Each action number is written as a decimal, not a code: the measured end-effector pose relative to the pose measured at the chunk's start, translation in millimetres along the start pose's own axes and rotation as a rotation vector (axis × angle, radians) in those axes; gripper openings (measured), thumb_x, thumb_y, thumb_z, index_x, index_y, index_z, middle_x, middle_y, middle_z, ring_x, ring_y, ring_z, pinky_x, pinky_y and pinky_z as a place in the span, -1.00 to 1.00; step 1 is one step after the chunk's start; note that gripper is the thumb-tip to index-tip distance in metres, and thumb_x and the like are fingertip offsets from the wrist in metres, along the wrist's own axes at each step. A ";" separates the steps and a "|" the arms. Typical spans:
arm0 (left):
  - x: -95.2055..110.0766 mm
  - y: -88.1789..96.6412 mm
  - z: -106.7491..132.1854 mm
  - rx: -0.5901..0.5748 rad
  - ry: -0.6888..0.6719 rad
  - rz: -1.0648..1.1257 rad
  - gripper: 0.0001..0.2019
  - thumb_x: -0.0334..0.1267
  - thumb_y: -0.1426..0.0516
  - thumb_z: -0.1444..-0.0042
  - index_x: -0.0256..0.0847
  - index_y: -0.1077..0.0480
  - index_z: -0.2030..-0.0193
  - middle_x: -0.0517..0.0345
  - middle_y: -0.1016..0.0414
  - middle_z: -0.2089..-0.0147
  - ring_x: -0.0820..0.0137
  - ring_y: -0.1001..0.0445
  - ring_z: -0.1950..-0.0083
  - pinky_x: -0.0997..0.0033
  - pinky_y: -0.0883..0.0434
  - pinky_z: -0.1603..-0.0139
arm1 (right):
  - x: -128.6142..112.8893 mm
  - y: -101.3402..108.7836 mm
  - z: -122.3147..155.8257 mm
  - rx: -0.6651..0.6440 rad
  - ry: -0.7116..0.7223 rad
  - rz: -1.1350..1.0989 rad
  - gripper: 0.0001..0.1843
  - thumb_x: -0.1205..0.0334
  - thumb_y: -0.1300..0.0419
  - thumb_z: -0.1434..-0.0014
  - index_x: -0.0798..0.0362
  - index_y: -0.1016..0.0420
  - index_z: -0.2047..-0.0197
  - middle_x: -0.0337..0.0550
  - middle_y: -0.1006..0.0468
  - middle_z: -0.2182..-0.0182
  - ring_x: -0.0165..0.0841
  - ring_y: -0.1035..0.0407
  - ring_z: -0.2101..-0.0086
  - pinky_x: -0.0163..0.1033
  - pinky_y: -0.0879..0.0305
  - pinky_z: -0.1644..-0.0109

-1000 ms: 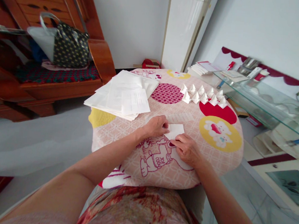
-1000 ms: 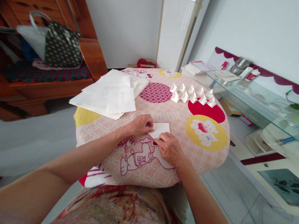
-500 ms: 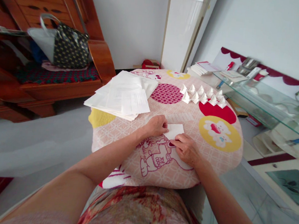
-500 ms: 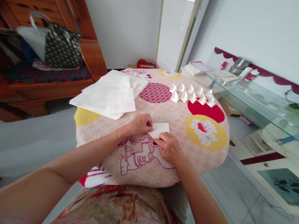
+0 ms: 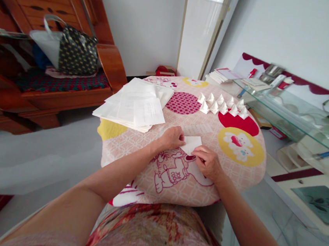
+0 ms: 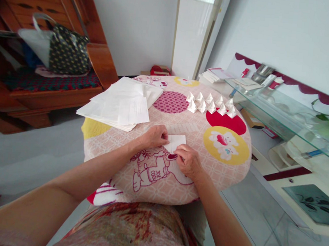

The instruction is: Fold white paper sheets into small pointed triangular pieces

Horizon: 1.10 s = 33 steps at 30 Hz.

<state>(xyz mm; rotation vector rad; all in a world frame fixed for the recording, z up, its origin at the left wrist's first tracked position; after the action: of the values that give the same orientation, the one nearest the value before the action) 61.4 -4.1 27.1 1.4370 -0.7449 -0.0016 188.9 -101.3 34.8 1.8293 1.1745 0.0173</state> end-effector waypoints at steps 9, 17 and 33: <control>-0.7 -1.1 0.1 0.000 0.009 0.005 -0.89 -0.33 -0.28 -0.07 -0.31 -0.65 0.31 0.00 -0.64 0.26 0.33 -0.54 0.25 0.42 -0.44 0.20 | -2.4 -1.7 -0.2 -0.006 0.032 0.024 -0.65 0.51 -0.08 -0.17 0.07 -0.68 0.17 -0.04 -0.61 0.27 -0.26 -0.51 0.25 -0.18 -0.48 0.16; -0.4 -1.3 0.5 -0.006 0.014 -0.011 -0.89 -0.33 -0.27 -0.07 -0.28 -0.64 0.31 0.03 -0.65 0.25 0.34 -0.56 0.24 0.45 -0.46 0.18 | -0.8 -11.6 2.8 -0.049 0.039 0.079 -0.55 0.50 -0.10 -0.15 0.01 -0.68 0.01 0.02 -0.58 0.06 -0.21 -0.48 0.12 -0.09 -0.49 0.05; 0.2 -0.3 -0.3 -0.008 0.015 -0.008 -0.89 -0.32 -0.28 -0.08 -0.29 -0.65 0.32 0.01 -0.65 0.25 0.34 -0.56 0.26 0.44 -0.46 0.20 | -6.4 -14.3 1.0 -0.073 0.088 0.164 -0.62 0.50 -0.10 -0.18 0.05 -0.67 0.07 0.04 -0.62 0.07 -0.16 -0.49 0.11 -0.04 -0.50 0.01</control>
<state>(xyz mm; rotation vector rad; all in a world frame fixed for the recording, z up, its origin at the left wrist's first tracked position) 61.8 -4.0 27.0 1.4311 -0.7262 0.0005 175.8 -105.0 27.0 1.8709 1.0669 0.2334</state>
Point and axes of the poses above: each hand's wrist, its own z-axis away from the middle knuckle, its own y-axis out of the back of the hand, x = y × z, the point moved 9 cm from there along -z, towards the middle knuckle
